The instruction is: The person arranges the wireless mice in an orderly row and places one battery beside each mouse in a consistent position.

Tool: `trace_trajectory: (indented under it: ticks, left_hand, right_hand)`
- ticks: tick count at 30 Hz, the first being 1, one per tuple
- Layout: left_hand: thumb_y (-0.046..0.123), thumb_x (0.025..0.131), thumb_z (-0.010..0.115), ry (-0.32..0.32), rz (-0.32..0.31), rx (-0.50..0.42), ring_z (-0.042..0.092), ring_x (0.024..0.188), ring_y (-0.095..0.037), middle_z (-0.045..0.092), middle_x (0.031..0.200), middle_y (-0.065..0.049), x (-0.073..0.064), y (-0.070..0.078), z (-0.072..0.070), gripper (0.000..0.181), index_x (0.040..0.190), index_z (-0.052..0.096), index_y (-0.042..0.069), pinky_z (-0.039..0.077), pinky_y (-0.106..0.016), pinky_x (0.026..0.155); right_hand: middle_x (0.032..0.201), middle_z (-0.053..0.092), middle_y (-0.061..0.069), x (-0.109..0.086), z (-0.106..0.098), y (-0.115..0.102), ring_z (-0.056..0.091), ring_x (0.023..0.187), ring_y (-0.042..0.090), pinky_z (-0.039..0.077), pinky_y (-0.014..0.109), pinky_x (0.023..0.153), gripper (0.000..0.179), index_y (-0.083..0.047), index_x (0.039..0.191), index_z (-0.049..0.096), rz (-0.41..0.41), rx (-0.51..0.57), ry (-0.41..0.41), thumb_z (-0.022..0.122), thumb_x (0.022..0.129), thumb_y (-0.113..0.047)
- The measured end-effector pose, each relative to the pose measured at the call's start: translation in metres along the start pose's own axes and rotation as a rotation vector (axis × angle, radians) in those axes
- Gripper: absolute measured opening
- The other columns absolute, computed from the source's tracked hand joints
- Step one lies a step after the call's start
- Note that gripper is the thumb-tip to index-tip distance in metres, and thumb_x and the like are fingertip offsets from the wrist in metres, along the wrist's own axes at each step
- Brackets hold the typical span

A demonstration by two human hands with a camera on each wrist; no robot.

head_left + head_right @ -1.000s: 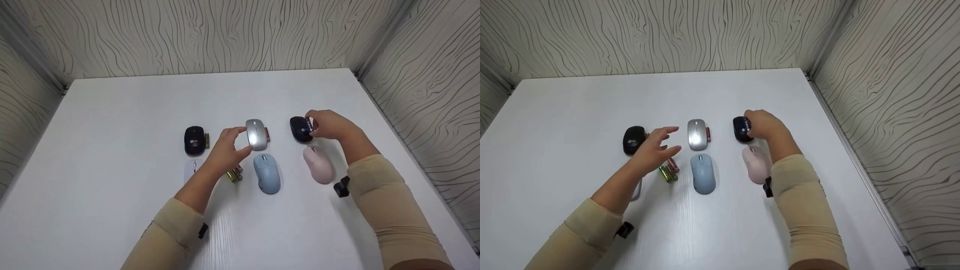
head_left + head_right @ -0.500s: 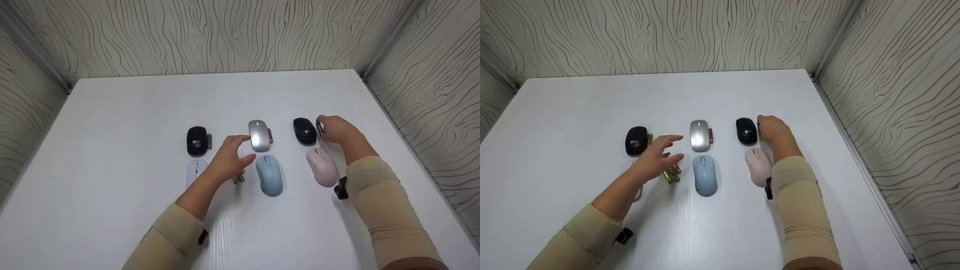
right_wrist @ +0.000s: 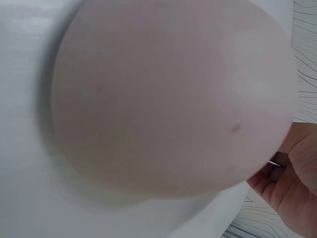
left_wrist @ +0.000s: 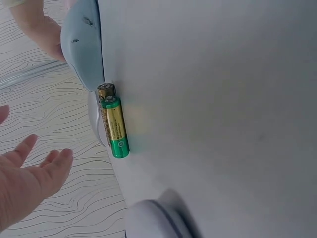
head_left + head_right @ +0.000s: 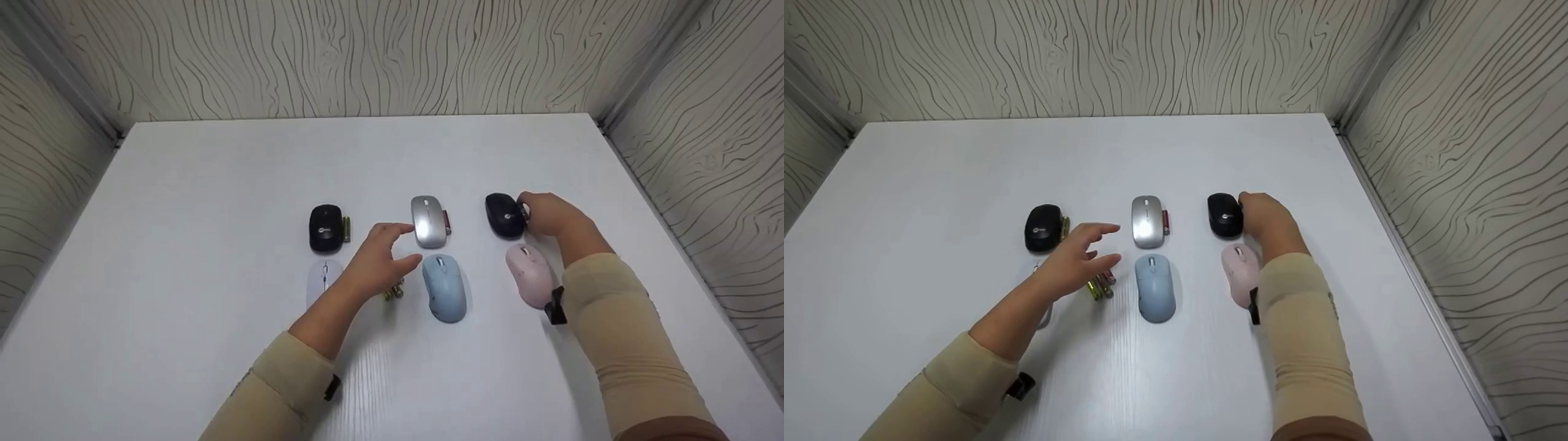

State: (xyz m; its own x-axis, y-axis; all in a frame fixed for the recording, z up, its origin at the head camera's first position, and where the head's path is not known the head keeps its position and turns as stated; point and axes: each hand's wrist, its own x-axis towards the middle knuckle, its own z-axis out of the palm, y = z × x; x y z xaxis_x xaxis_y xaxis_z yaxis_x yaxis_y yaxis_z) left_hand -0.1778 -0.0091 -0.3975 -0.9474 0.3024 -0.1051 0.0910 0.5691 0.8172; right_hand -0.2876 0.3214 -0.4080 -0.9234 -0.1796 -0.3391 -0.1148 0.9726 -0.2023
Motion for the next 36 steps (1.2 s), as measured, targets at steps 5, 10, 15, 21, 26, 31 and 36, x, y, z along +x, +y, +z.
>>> trace_trajectory:
  ticks: [5, 10, 15, 21, 26, 31, 36]
  left_hand:
    - [0.032, 0.086, 0.062, -0.005, -0.011, -0.004, 0.039, 0.126, -0.021, 0.035, 0.139, -0.006, 0.000, 0.000, 0.001, 0.052, 0.133, 0.045, 0.021, 0.034, -0.038, 0.102]
    - [0.032, 0.085, 0.062, 0.001, -0.010, -0.007, 0.039, 0.126, -0.021, 0.036, 0.139, -0.005, 0.000, 0.001, 0.001, 0.052, 0.133, 0.046, 0.021, 0.034, -0.038, 0.102]
    - [0.031, 0.086, 0.062, 0.002, 0.001, -0.014, 0.039, 0.126, -0.021, 0.035, 0.138, -0.006, -0.001, 0.002, 0.000, 0.052, 0.133, 0.046, 0.019, 0.034, -0.038, 0.103]
    - [0.031, 0.086, 0.062, -0.006, -0.010, -0.011, 0.039, 0.126, -0.020, 0.034, 0.139, -0.005, -0.001, 0.002, -0.001, 0.052, 0.133, 0.046, 0.020, 0.033, -0.037, 0.103]
    - [0.031, 0.086, 0.062, -0.008, -0.015, 0.004, 0.039, 0.126, -0.019, 0.035, 0.139, -0.005, -0.001, 0.003, -0.003, 0.052, 0.133, 0.045, 0.021, 0.034, -0.036, 0.103]
    - [0.031, 0.086, 0.063, -0.011, -0.011, 0.012, 0.038, 0.126, -0.020, 0.035, 0.139, -0.005, -0.002, 0.002, -0.004, 0.052, 0.134, 0.045, 0.021, 0.034, -0.037, 0.102]
    - [0.031, 0.086, 0.063, -0.012, -0.017, 0.013, 0.039, 0.126, -0.020, 0.035, 0.139, -0.005, -0.003, 0.002, -0.003, 0.052, 0.133, 0.045, 0.022, 0.034, -0.037, 0.102]
  right_hand:
    - [0.121, 0.051, 0.027, -0.002, -0.001, 0.000, 0.044, 0.116, 0.043, 0.031, 0.057, 0.098, 0.045, -0.001, 0.129, 0.042, 0.009, 0.008, -0.009, 0.053, 0.086, -0.004]
    - [0.120, 0.052, 0.027, -0.005, -0.003, -0.001, 0.046, 0.114, 0.042, 0.033, 0.056, 0.097, 0.044, -0.001, 0.129, 0.043, -0.008, 0.027, 0.001, 0.052, 0.085, -0.004]
    - [0.121, 0.052, 0.027, -0.006, -0.004, -0.002, 0.048, 0.112, 0.041, 0.035, 0.057, 0.094, 0.048, -0.002, 0.130, 0.042, 0.010, 0.037, 0.004, 0.051, 0.083, 0.001]
    - [0.126, 0.048, 0.027, -0.009, -0.004, -0.001, 0.042, 0.118, 0.044, 0.032, 0.058, 0.097, 0.052, -0.004, 0.134, 0.038, 0.009, 0.023, 0.016, 0.051, 0.083, 0.000]
    - [0.118, 0.053, 0.028, -0.012, -0.007, 0.003, 0.048, 0.110, 0.041, 0.035, 0.056, 0.094, 0.056, -0.002, 0.136, 0.035, -0.011, 0.023, 0.028, 0.053, 0.082, 0.001]
    - [0.097, 0.060, 0.023, -0.014, -0.008, 0.008, 0.054, 0.091, 0.033, 0.041, 0.052, 0.086, 0.058, 0.000, 0.135, 0.035, -0.028, 0.019, 0.036, 0.057, 0.082, -0.002]
    - [0.102, 0.059, 0.025, -0.016, -0.006, 0.010, 0.053, 0.096, 0.036, 0.040, 0.055, 0.088, 0.058, -0.001, 0.136, 0.034, -0.007, 0.027, 0.016, 0.055, 0.081, 0.000]
